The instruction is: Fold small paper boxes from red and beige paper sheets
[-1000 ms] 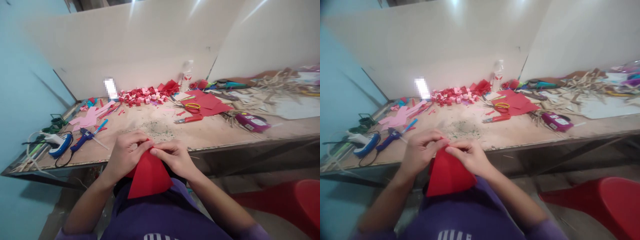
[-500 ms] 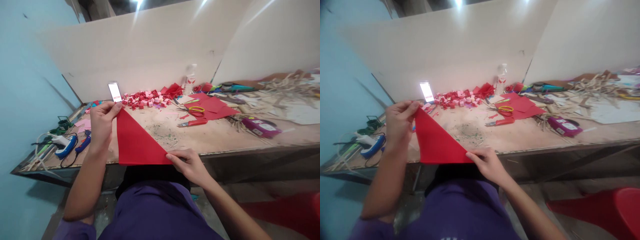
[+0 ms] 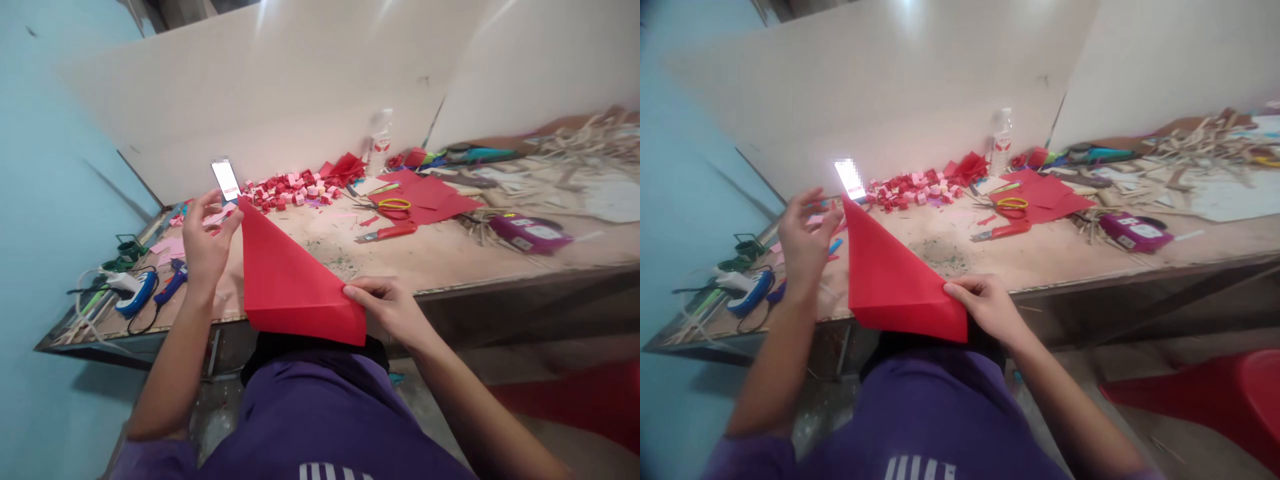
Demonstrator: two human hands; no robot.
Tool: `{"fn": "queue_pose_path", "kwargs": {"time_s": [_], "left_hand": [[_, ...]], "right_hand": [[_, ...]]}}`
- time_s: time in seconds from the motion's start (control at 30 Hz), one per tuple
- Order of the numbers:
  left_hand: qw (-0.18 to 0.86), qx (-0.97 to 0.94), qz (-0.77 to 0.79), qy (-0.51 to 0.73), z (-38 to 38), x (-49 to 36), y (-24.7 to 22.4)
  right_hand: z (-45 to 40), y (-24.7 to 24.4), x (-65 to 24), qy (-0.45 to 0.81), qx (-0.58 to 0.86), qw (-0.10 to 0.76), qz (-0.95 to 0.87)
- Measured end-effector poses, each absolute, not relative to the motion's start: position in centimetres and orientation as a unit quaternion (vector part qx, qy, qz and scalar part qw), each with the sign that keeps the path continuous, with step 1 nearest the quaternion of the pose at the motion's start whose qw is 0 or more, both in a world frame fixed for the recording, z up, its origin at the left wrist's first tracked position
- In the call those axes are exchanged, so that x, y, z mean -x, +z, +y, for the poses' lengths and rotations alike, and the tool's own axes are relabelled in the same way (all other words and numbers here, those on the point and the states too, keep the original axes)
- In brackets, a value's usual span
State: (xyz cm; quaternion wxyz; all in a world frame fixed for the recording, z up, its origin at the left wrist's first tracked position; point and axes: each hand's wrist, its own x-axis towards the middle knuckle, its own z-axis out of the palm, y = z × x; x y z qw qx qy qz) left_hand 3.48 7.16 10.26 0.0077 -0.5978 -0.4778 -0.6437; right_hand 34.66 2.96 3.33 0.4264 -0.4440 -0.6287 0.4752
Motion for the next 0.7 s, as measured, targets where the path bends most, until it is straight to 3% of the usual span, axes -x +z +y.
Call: {"fn": "queue_pose_path", "kwargs": {"time_s": [0.1, 0.2, 0.27, 0.33, 0.4, 0.47, 0.53, 0.6, 0.7], "left_hand": [[0.153, 0.731, -0.426, -0.511, 3.2, -4.2, 9.5], [0.133, 0.835, -0.393, -0.361, -0.2, -4.4, 7.9], [0.093, 0.807, -0.437, -0.385, -1.5, -4.2, 6.5], [-0.002, 0.722, -0.5, -0.478, -2.0, -3.8, 5.1], [-0.16, 0.628, -0.513, -0.564, -2.0, -3.5, 4.0], [-0.318, 0.561, -0.487, -0.589, -1.9, -3.6, 3.4], [-0.405, 0.536, -0.474, -0.57, -1.9, -4.0, 3.4], [-0.392, 0.545, -0.489, -0.557, -2.0, -4.4, 3.8], [-0.239, 0.583, -0.535, -0.563, -2.5, -4.6, 5.0]], "right_hand": [[2.8, 3.8, -34.7, 0.494, 0.446, 0.445, -0.6], [2.5, 4.2, -34.8, 0.503, 0.444, 0.456, -0.585], [2.4, 4.4, -34.9, 0.503, 0.445, 0.467, -0.575], [2.4, 4.4, -35.0, 0.499, 0.443, 0.479, -0.57], [2.5, 4.3, -35.0, 0.49, 0.441, 0.485, -0.575], [2.7, 4.1, -35.1, 0.477, 0.438, 0.49, -0.584], [2.9, 4.0, -35.1, 0.463, 0.439, 0.499, -0.586], [2.8, 4.2, -35.3, 0.443, 0.438, 0.511, -0.592], [2.5, 4.9, -35.6, 0.366, 0.415, 0.528, -0.644]]}}
